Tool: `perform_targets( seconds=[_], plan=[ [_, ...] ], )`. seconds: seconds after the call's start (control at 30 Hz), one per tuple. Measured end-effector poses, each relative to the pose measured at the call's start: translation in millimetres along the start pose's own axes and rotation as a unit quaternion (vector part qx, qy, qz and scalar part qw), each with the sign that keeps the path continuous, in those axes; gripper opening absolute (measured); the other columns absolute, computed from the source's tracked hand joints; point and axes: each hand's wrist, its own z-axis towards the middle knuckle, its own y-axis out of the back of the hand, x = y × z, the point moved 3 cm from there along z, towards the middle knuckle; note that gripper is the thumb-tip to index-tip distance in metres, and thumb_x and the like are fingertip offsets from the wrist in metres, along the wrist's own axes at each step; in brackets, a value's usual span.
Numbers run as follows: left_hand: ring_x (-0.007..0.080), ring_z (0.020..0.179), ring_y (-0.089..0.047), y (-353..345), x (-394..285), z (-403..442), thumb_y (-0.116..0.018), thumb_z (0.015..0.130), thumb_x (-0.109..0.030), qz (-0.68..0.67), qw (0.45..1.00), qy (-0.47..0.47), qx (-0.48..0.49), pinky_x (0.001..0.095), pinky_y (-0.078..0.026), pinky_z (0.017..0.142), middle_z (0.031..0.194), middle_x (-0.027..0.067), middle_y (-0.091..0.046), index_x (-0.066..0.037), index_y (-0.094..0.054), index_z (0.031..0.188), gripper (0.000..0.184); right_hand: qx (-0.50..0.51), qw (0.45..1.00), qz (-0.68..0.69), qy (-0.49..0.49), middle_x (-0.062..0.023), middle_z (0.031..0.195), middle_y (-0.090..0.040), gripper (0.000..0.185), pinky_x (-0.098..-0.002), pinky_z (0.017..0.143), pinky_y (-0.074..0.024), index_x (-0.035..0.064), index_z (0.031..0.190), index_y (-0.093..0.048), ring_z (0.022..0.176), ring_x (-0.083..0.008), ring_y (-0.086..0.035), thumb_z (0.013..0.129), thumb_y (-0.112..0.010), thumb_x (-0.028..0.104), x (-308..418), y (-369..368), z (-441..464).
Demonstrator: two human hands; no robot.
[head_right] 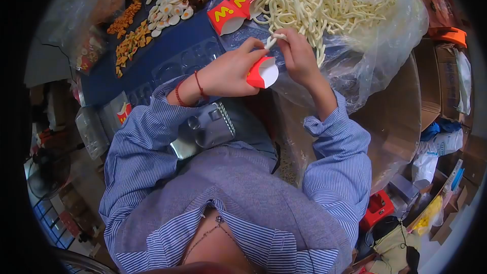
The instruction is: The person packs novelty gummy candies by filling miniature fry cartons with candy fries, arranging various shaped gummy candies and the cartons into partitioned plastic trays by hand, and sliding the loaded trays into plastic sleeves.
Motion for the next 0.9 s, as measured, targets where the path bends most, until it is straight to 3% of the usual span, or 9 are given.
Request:
perform_targets(
  seconds=[0.07, 0.13, 0.23, 0.37, 0.4, 0.53, 0.67, 0.87, 0.9],
  plan=[
    [0.0353, 0.108, -0.058, 13.9, -0.8, -3.3, -0.069, 0.071, -0.018, -0.027, 0.997, -0.017, 0.065, 0.0379, -0.047, 0.094, 0.126, 0.0188, -0.047, 0.004, -0.051, 0.127, 0.063, 0.01, 0.965, 0.234, -0.117, -0.005, 0.076, -0.055, 0.023, -0.0278, 0.059, -0.042, 0.0003, 0.119, -0.052, 0.068, -0.0127, -0.053, 0.099, -0.045, 0.011, -14.4, -3.2, 9.2],
    [0.0319, 0.111, -0.056, 27.0, 14.7, -2.1, -0.069, 0.071, -0.016, -0.075, 0.988, -0.049, 0.127, 0.0361, -0.045, 0.096, 0.127, 0.0178, -0.048, 0.004, -0.051, 0.127, 0.062, 0.08, 0.765, 0.606, -0.205, -0.0115, 0.091, -0.064, 0.032, -0.0272, 0.067, -0.0486, -0.0051, 0.126, -0.048, 0.076, -0.0176, -0.062, 0.101, -0.042, 0.013, -33.3, -10.6, 20.6],
    [0.0232, 0.11, -0.054, 51.4, 31.4, 2.0, -0.068, 0.071, -0.015, -0.256, 0.919, -0.011, 0.3, 0.0318, -0.043, 0.095, 0.128, 0.0136, -0.053, 0.005, -0.053, 0.126, 0.06, 0.099, 0.704, 0.657, -0.251, -0.0118, 0.093, -0.064, 0.037, -0.0289, 0.069, -0.0515, -0.0059, 0.132, -0.043, 0.076, -0.0177, -0.062, 0.101, -0.04, 0.014, -30.2, -16.3, 26.8],
    [0.0145, 0.072, -0.06, 72.2, 60.7, 9.2, -0.063, 0.073, -0.034, -0.409, 0.855, -0.002, 0.319, 0.0251, -0.047, 0.063, 0.107, 0.0128, -0.063, 0.005, -0.057, 0.125, 0.065, 0.137, 0.732, 0.607, -0.276, -0.014, 0.103, -0.064, 0.044, -0.0299, 0.073, -0.054, -0.0057, 0.139, -0.038, 0.085, -0.0192, -0.064, 0.102, -0.036, 0.017, -10.0, -25.8, 30.2],
    [0.0157, 0.073, -0.061, 75.3, 64.3, 13.3, -0.062, 0.073, -0.033, -0.391, 0.865, 0.012, 0.315, 0.026, -0.047, 0.064, 0.088, 0.0109, -0.066, 0.004, -0.061, 0.118, 0.058, 0.16, 0.7, 0.644, -0.265, -0.0161, 0.109, -0.064, 0.044, -0.0323, 0.078, -0.0553, -0.0057, 0.14, -0.038, 0.092, -0.0222, -0.065, 0.102, -0.036, 0.017, -8.8, -30.4, 31.3],
    [0.0153, 0.075, -0.063, 76.7, 77.7, 23.5, -0.065, 0.077, -0.036, -0.366, 0.88, 0.08, 0.293, 0.0261, -0.048, 0.074, 0.079, 0.0078, -0.067, -0.001, -0.067, 0.09, 0.038, 0.141, 0.691, 0.643, -0.297, -0.0201, 0.107, -0.065, 0.041, -0.0358, 0.082, -0.055, -0.0059, 0.135, -0.042, 0.098, -0.0301, -0.066, 0.103, -0.036, 0.019, -14.5, -46.7, 26.5],
    [0.015, 0.075, -0.063, 73.9, 84.8, 32.4, -0.067, 0.077, -0.034, -0.367, 0.881, 0.103, 0.28, 0.0264, -0.049, 0.073, 0.078, 0.008, -0.067, -0.001, -0.067, 0.089, 0.035, 0.131, 0.7, 0.61, -0.348, -0.0208, 0.11, -0.065, 0.041, -0.0371, 0.083, -0.0552, -0.0058, 0.133, -0.045, 0.101, -0.031, -0.066, 0.103, -0.036, 0.02, -3.7, -44.1, 18.8],
    [0.0163, 0.081, -0.064, 65.0, 76.8, 30.8, -0.069, 0.077, -0.03, -0.262, 0.941, 0.116, 0.181, 0.0263, -0.05, 0.076, 0.087, 0.0093, -0.066, -0.001, -0.066, 0.097, 0.036, 0.154, 0.685, 0.631, -0.331, -0.0053, 0.088, -0.061, 0.036, -0.0252, 0.061, -0.0478, -0.0016, 0.129, -0.052, 0.071, -0.0119, -0.057, 0.098, -0.051, 0.016, -20.1, -41.4, 6.2],
    [0.0183, 0.087, -0.064, 58.0, 77.3, 28.2, -0.069, 0.076, -0.029, -0.226, 0.956, 0.094, 0.159, 0.0281, -0.05, 0.08, 0.095, 0.0113, -0.066, 0.0, -0.065, 0.102, 0.039, 0.098, 0.778, 0.526, -0.329, -0.0014, 0.079, -0.056, 0.033, -0.0232, 0.055, -0.0412, -0.0002, 0.126, -0.055, 0.062, -0.0092, -0.05, 0.097, -0.055, 0.016, -14.0, -27.6, 5.7]
  ],
)
